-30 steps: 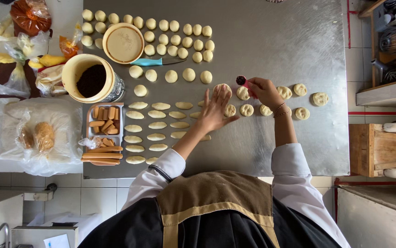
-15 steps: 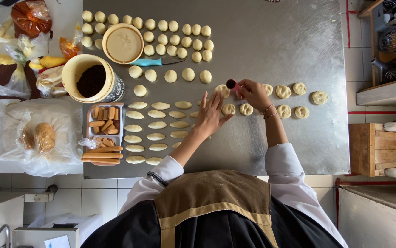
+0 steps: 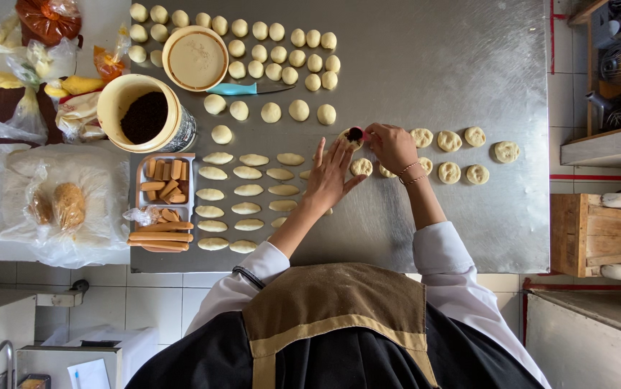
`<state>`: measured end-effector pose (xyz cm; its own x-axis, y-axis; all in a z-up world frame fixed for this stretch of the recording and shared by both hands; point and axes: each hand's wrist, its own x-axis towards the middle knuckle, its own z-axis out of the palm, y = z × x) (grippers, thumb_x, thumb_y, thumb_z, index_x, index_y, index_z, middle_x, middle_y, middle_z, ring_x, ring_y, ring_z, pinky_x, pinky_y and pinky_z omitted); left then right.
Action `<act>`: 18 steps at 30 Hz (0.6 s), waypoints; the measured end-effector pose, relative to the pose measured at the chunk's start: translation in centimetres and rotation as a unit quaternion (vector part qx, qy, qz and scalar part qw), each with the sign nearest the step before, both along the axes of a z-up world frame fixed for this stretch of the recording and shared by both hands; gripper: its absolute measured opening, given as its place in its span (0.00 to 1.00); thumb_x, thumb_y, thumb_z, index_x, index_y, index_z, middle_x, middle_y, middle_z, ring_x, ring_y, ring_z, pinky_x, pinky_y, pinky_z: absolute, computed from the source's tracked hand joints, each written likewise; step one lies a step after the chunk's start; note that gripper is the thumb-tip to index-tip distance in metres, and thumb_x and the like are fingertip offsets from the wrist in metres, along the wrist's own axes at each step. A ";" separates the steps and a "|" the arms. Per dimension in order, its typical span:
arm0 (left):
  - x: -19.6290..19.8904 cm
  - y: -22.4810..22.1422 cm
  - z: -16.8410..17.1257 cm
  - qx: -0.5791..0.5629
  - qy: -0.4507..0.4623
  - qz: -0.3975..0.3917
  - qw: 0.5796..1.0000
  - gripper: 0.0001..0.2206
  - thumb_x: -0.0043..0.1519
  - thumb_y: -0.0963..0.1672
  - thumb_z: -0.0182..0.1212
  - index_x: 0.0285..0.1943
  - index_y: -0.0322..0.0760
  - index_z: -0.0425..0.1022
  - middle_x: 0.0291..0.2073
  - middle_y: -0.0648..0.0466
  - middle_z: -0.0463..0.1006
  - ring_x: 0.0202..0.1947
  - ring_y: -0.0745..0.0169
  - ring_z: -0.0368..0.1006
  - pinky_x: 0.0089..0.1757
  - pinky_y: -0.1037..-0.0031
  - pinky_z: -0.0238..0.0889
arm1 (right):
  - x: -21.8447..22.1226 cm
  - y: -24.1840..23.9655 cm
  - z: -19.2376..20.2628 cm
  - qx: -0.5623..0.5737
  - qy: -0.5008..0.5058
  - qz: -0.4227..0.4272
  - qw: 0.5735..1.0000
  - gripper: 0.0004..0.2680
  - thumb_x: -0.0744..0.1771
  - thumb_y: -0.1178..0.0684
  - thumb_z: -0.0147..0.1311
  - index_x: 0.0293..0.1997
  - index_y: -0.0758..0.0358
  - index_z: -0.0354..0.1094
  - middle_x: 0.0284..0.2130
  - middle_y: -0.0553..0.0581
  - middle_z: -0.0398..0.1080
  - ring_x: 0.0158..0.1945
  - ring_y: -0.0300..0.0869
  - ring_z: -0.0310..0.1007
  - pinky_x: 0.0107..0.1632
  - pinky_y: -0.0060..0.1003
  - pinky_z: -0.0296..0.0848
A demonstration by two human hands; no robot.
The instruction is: The person uses a spoon to scoop a dark filling from a container onto small rounds of dough on a metal table, then folds and rolls several dough pieces into elongated shapes by hand.
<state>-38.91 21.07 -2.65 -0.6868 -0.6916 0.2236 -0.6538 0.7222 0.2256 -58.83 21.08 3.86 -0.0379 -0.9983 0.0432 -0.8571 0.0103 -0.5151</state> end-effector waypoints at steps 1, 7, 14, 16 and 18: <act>0.0 0.0 0.0 0.000 0.000 0.001 1.000 0.40 0.68 0.62 0.37 0.73 0.26 0.61 0.70 0.38 0.62 0.73 0.47 0.54 0.71 0.47 0.27 | 0.1 0.1 0.1 -0.025 0.012 0.009 1.000 0.05 0.67 0.56 0.54 0.44 0.58 0.76 0.32 0.51 0.78 0.35 0.44 0.78 0.36 0.42 0.75; 0.3 -0.1 1.0 -0.015 0.008 0.007 1.000 0.38 0.69 0.61 0.39 0.72 0.27 0.62 0.66 0.36 0.64 0.72 0.47 0.56 0.71 0.48 0.29 | 0.1 0.2 0.3 -0.038 0.009 0.001 0.999 0.05 0.68 0.57 0.55 0.44 0.58 0.76 0.33 0.51 0.78 0.37 0.45 0.79 0.38 0.42 0.75; 0.4 0.0 2.0 0.016 0.057 -0.001 0.998 0.36 0.69 0.59 0.44 0.69 0.20 0.63 0.63 0.40 0.66 0.69 0.49 0.60 0.71 0.46 0.32 | -0.4 0.1 -0.1 0.013 -0.028 -0.033 0.999 0.06 0.67 0.58 0.54 0.46 0.58 0.76 0.33 0.53 0.79 0.33 0.43 0.79 0.37 0.41 0.75; 0.4 0.1 2.1 0.011 0.062 -0.006 0.998 0.36 0.69 0.58 0.46 0.70 0.20 0.63 0.63 0.40 0.66 0.68 0.49 0.60 0.71 0.46 0.32 | -0.8 0.0 -0.5 -0.009 -0.043 -0.038 0.998 0.06 0.67 0.58 0.54 0.47 0.58 0.76 0.32 0.53 0.79 0.32 0.42 0.80 0.35 0.39 0.75; 0.3 0.4 1.9 0.014 0.080 -0.020 0.997 0.34 0.70 0.57 0.47 0.69 0.19 0.63 0.63 0.41 0.67 0.68 0.49 0.63 0.71 0.46 0.36 | -1.8 0.0 -1.0 -0.006 -0.040 -0.048 0.998 0.06 0.67 0.57 0.56 0.48 0.58 0.77 0.30 0.56 0.78 0.30 0.44 0.79 0.34 0.39 0.74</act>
